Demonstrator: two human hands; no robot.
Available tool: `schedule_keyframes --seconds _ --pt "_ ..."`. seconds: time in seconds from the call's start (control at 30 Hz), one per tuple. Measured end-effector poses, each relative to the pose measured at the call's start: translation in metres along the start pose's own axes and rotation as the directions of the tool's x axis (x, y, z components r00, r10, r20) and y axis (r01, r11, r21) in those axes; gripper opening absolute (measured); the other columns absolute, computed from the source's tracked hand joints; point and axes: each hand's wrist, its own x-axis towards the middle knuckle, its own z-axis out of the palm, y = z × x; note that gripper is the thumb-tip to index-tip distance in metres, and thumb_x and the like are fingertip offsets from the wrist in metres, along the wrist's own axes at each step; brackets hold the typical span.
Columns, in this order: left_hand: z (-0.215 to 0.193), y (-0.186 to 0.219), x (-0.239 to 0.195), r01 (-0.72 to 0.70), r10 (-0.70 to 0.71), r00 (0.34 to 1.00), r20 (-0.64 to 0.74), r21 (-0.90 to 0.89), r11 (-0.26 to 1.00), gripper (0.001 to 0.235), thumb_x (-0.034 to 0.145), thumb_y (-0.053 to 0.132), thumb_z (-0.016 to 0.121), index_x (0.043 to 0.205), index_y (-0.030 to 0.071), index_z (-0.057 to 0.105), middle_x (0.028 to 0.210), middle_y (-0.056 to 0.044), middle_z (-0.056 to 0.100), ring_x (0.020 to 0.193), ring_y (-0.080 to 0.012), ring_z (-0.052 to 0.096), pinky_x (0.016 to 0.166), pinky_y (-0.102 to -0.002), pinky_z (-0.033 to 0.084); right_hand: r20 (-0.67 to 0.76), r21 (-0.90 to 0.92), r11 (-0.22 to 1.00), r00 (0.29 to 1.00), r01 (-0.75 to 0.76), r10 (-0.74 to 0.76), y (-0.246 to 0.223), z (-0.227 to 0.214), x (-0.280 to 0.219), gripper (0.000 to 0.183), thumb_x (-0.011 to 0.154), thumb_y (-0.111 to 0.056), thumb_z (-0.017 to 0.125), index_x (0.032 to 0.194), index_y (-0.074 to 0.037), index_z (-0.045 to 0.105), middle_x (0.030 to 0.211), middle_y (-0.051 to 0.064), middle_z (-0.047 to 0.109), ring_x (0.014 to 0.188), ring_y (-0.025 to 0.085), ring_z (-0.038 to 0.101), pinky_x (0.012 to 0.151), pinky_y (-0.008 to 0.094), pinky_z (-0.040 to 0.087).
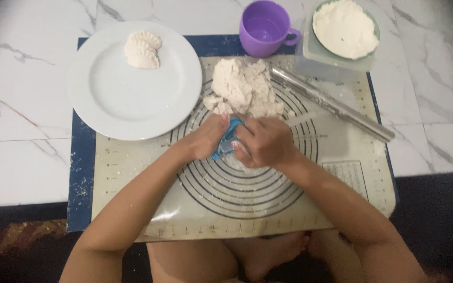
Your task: Preparing and shaping dumplings from dough using a rolling pin and a plastic mold.
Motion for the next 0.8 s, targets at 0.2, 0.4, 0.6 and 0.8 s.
schedule_keyframes --seconds 0.2,0.4,0.6,0.8 --pt "0.011 -0.007 -0.002 -0.298 0.298 0.947 -0.12 0.024 0.954 0.081 0.101 0.063 0.009 0.115 0.005 0.064 0.088 -0.015 0.06 0.089 -0.0217 0.054 0.085 -0.045 0.05 -0.101 -0.022 0.997 0.992 0.073 -0.074 0.008 -0.008 0.008 0.041 0.089 -0.055 0.042 0.082 -0.02 0.064 0.074 0.001 0.048 0.052 0.016 0.049 0.048 0.031 0.043" --pt "0.02 -0.024 0.007 -0.453 0.46 0.858 -0.228 0.085 0.887 0.079 0.104 0.054 0.007 0.119 0.002 0.065 0.104 -0.024 0.068 0.097 -0.0301 0.065 0.088 -0.048 0.052 -0.185 -0.043 0.997 0.981 0.058 -0.065 0.011 -0.003 0.007 0.047 0.093 -0.058 0.038 0.076 -0.019 0.058 0.067 -0.001 0.044 0.046 0.014 0.044 0.044 0.026 0.04" --pt "0.02 -0.022 0.002 -0.395 0.427 0.877 -0.22 0.176 0.902 0.084 0.101 0.062 0.004 0.125 0.006 0.061 0.11 -0.023 0.068 0.103 -0.0347 0.066 0.093 -0.051 0.049 -0.229 -0.025 0.999 0.973 0.025 -0.03 0.006 0.001 0.002 0.048 0.096 -0.056 0.034 0.083 -0.017 0.059 0.068 0.0 0.047 0.046 0.014 0.048 0.043 0.027 0.042" --pt "0.021 -0.018 0.003 -0.352 0.369 0.893 -0.258 0.11 0.929 0.086 0.099 0.06 0.001 0.121 0.004 0.064 0.099 -0.02 0.069 0.09 -0.0295 0.065 0.087 -0.047 0.051 -0.161 0.014 1.0 0.987 0.016 -0.014 0.003 -0.008 0.008 0.044 0.095 -0.055 0.037 0.08 -0.019 0.058 0.066 -0.002 0.044 0.045 0.014 0.049 0.042 0.026 0.042"
